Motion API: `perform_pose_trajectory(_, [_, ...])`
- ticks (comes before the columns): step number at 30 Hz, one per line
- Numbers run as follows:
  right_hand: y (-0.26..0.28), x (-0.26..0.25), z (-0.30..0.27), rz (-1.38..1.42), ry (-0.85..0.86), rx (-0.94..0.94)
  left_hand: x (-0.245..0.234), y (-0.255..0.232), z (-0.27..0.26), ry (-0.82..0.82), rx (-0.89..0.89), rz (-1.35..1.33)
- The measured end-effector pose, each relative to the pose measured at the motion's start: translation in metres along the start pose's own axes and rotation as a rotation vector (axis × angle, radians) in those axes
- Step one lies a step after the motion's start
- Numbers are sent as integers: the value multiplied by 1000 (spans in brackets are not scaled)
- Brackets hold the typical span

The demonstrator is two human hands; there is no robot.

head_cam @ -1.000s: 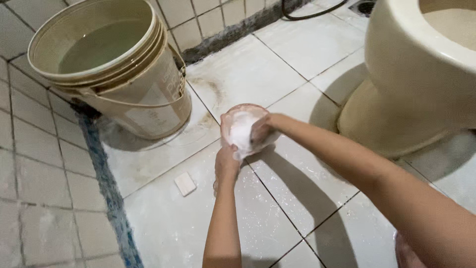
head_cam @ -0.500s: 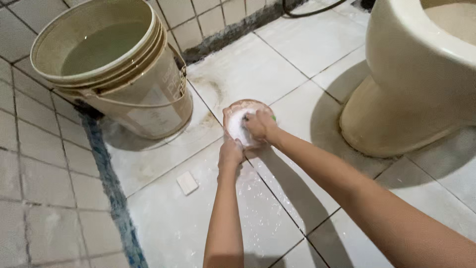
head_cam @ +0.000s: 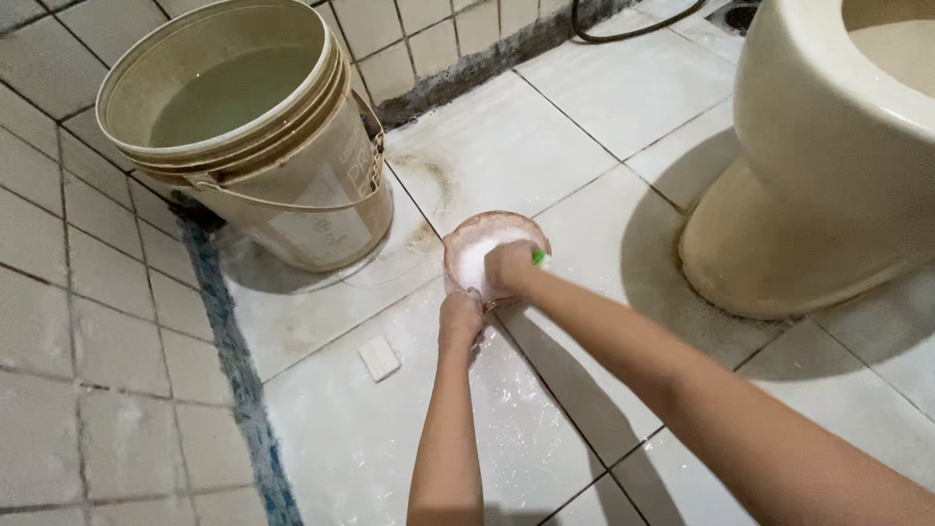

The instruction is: The person scrubs the bathroom wall tiles and a small basin with a sponge and soapy water, then rinses the sponge in a bucket of water and finally flushes a toilet.

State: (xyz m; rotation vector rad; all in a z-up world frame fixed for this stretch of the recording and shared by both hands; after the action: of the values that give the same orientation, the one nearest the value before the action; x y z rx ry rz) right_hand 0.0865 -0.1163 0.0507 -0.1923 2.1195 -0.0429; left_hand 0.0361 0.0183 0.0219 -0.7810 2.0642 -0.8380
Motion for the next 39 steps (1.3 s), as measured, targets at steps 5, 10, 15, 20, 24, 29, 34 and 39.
perform_pose_trajectory(5, [1,5,7,188,205,-308,-2,-13,-17,-46,32,-4])
perform_pose_trajectory(10, [8,2,-14,-16,-97,-17,1,-2,-12,-9,6,-131])
perform_pose_trajectory(15, [5,10,14,274,250,-437,-7,-22,-21,-15,3,-187])
perform_pose_trajectory(20, [-37,4,-23,-382,236,-159,-2,-7,-14,13,-80,-98])
perform_pose_trajectory(24, [-68,-46,-82,103,-276,75,5,1,33,-151,170,250])
perform_pose_trajectory(29, [-15,-25,-43,-26,-94,-135,8,21,50,-150,90,137])
perform_pose_trajectory(34, [-19,-15,-21,25,-64,-69,12,22,46,-124,56,86])
perform_pose_trajectory(39, [-29,-33,-16,493,19,-570,6,6,32,-112,51,87])
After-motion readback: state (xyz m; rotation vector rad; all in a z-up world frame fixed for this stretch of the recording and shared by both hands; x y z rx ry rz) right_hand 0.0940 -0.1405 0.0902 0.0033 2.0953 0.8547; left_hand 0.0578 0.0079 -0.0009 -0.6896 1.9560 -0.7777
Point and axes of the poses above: each hand's wrist, its own z-axis towards the middle knuckle, its own x-axis out of the palm, y = z × x, the point moved 6 cm from there along z, towards the middle knuckle, and after that the axes turned 14 degrees about y, right-handed, at the moved point
